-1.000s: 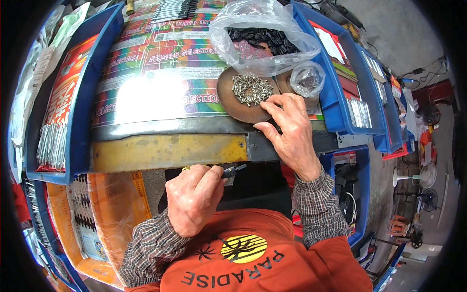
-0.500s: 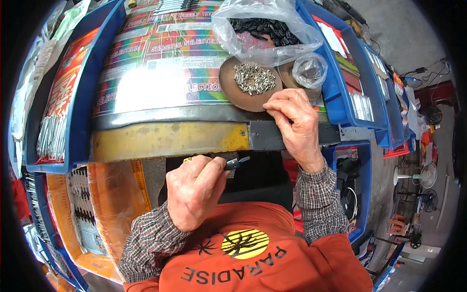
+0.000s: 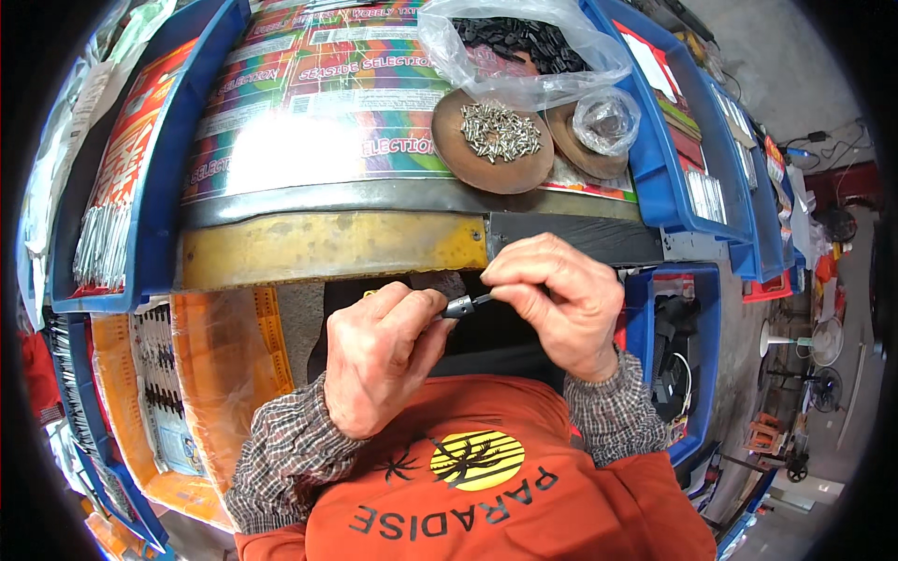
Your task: The person assembles small components by picking up metal strips and plastic pieces from trays and a plastic bag, and attaching the plastic pieces onto the metal strips by hand.
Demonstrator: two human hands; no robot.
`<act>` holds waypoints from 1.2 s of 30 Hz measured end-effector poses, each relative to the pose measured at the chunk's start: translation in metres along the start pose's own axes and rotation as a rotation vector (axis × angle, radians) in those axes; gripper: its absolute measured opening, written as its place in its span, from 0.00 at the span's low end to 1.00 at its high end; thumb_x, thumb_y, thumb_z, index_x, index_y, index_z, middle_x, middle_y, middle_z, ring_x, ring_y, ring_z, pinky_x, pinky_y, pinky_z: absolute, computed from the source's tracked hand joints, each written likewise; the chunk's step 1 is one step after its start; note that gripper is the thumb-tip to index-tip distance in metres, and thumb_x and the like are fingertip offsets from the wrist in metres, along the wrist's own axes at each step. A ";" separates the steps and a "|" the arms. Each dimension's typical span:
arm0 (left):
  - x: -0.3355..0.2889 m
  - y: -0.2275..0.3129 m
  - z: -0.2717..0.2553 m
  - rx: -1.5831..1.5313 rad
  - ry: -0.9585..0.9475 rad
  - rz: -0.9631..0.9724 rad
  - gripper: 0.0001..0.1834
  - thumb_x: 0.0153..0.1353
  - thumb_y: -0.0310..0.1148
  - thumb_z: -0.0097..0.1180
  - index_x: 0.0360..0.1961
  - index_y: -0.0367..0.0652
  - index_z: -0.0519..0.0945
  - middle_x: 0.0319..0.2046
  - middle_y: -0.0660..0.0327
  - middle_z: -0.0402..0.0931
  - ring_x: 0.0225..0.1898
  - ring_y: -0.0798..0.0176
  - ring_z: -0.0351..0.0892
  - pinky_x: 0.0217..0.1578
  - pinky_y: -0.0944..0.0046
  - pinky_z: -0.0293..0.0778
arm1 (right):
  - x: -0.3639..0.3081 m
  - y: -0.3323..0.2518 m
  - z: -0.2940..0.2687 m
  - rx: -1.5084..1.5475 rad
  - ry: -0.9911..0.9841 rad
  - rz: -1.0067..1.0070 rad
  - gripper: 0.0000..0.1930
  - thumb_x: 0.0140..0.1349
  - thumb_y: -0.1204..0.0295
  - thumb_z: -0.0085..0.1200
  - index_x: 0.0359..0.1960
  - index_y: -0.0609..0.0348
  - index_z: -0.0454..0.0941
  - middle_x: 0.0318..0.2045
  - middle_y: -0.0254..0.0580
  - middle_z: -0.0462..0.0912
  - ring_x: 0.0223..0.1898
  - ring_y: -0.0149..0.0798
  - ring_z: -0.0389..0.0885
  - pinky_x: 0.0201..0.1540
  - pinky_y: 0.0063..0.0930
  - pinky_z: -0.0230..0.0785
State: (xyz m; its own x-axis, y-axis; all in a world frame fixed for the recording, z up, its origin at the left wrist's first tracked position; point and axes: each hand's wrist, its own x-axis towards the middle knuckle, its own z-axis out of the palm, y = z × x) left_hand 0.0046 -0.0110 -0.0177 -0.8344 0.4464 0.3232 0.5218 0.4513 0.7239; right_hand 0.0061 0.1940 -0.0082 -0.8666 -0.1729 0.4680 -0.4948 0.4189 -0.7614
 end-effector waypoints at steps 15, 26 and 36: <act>0.002 0.006 0.007 -0.009 0.003 0.055 0.13 0.44 0.22 0.64 0.33 0.41 0.77 0.22 0.58 0.71 0.23 0.53 0.75 0.22 0.57 0.71 | -0.019 0.000 0.017 -0.008 0.039 -0.046 0.05 0.51 0.79 0.63 0.30 0.61 0.80 0.33 0.40 0.83 0.40 0.42 0.81 0.45 0.34 0.73; 0.004 0.004 0.009 0.048 0.014 0.103 0.13 0.44 0.22 0.64 0.32 0.41 0.76 0.23 0.58 0.70 0.24 0.54 0.75 0.23 0.58 0.71 | -0.028 0.004 0.023 -0.333 0.088 -0.319 0.13 0.45 0.80 0.65 0.35 0.64 0.79 0.36 0.44 0.81 0.40 0.47 0.82 0.41 0.36 0.77; 0.004 0.006 0.010 0.083 0.010 0.091 0.14 0.43 0.20 0.64 0.34 0.39 0.78 0.24 0.57 0.73 0.24 0.52 0.75 0.25 0.58 0.71 | -0.030 0.003 0.026 -0.292 0.106 -0.270 0.13 0.47 0.82 0.64 0.37 0.66 0.79 0.37 0.48 0.81 0.39 0.48 0.83 0.38 0.34 0.79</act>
State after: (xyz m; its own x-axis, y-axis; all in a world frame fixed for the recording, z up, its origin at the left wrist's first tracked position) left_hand 0.0056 0.0010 -0.0179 -0.7843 0.4810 0.3919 0.6083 0.4717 0.6384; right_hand 0.0287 0.1771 -0.0362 -0.6892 -0.2248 0.6888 -0.6511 0.6093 -0.4526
